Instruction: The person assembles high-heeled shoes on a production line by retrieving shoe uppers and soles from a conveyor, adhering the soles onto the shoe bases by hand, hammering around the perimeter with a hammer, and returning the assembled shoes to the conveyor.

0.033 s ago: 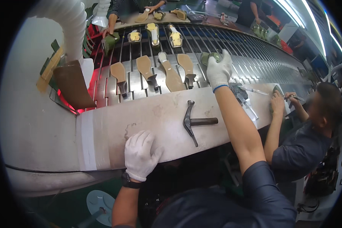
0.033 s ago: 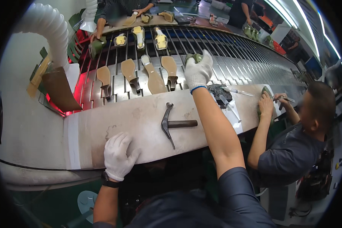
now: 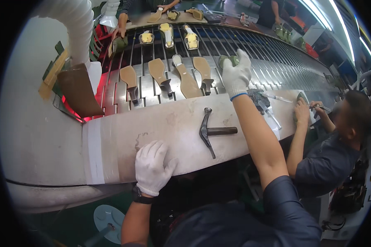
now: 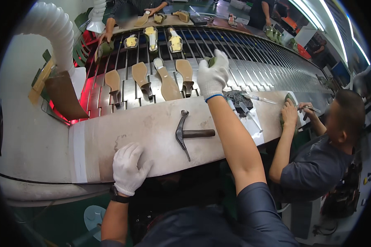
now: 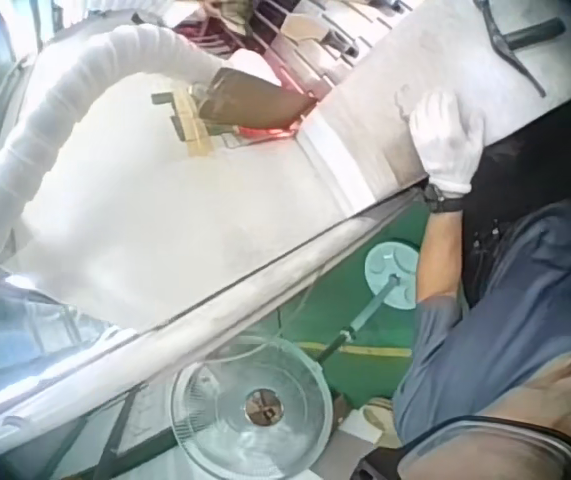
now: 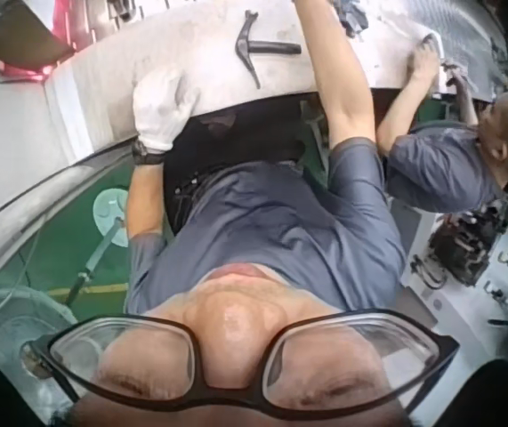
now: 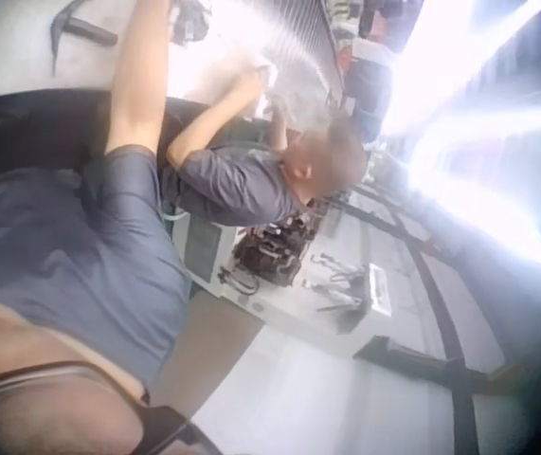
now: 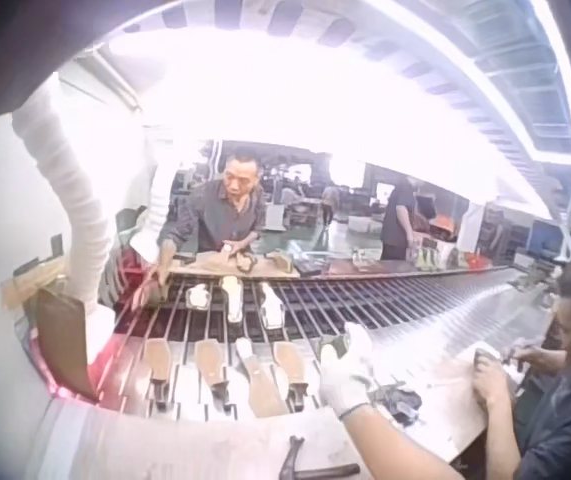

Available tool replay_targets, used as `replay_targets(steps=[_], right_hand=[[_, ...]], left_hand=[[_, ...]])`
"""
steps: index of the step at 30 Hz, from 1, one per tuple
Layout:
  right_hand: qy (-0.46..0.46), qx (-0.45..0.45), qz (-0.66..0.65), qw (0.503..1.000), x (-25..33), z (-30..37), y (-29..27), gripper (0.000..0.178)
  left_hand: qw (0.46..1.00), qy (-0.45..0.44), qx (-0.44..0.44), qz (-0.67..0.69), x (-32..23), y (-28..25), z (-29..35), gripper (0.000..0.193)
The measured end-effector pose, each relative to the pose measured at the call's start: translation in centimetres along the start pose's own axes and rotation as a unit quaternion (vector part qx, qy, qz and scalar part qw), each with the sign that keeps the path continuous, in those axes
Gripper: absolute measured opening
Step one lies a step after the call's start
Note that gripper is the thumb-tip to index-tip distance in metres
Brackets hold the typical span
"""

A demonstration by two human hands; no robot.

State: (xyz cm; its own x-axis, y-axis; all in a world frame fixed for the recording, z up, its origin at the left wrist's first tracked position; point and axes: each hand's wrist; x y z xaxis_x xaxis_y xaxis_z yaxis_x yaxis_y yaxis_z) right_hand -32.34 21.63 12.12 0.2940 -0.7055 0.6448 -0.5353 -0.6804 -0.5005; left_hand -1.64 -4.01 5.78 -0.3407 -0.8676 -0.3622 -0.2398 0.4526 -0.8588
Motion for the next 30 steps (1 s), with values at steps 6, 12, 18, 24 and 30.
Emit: replay_targets(steps=[6, 12, 18, 24, 30], right_hand=[[0.050, 0.385, 0.191, 0.901, 0.3, 2.1, 2.3, 0.050], [0.213, 0.297, -0.056, 0.929, 0.0, 2.5, 0.8, 0.032], [0.324, 0.263, -0.505, 0.756, 0.0, 8.6, -4.1, 0.038], [0.344, 0.304, -0.512, 0.726, -1.1, 8.7, -3.9, 0.043], [0.269, 0.338, -0.430, 0.793, -1.6, 9.5, -4.1, 0.064]], left_hand=[[1.000, -0.005, 0.017, 0.005, -0.1, -0.5, -0.1, 0.054], [0.996, -0.028, 0.073, 0.047, -0.2, -2.4, -2.3, 0.055], [0.975, -0.003, 0.066, 0.213, 0.1, -0.3, -17.0, 0.055], [0.967, -0.156, 0.136, 0.148, 2.4, 9.2, -41.1, 0.086], [0.916, -0.387, 0.077, 0.076, 6.4, 19.1, -57.4, 0.126]])
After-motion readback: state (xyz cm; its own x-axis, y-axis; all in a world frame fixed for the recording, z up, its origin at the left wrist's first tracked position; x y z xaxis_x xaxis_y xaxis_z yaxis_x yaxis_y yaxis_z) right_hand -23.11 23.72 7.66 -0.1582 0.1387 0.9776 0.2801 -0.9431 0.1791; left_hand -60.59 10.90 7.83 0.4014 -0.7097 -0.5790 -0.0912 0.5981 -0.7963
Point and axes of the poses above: each hand's wrist, its own z-axis away from the middle knuckle, its own y-axis out of the palm, x = y × z, and after that the axes turned 12 degrees about x, right-handed
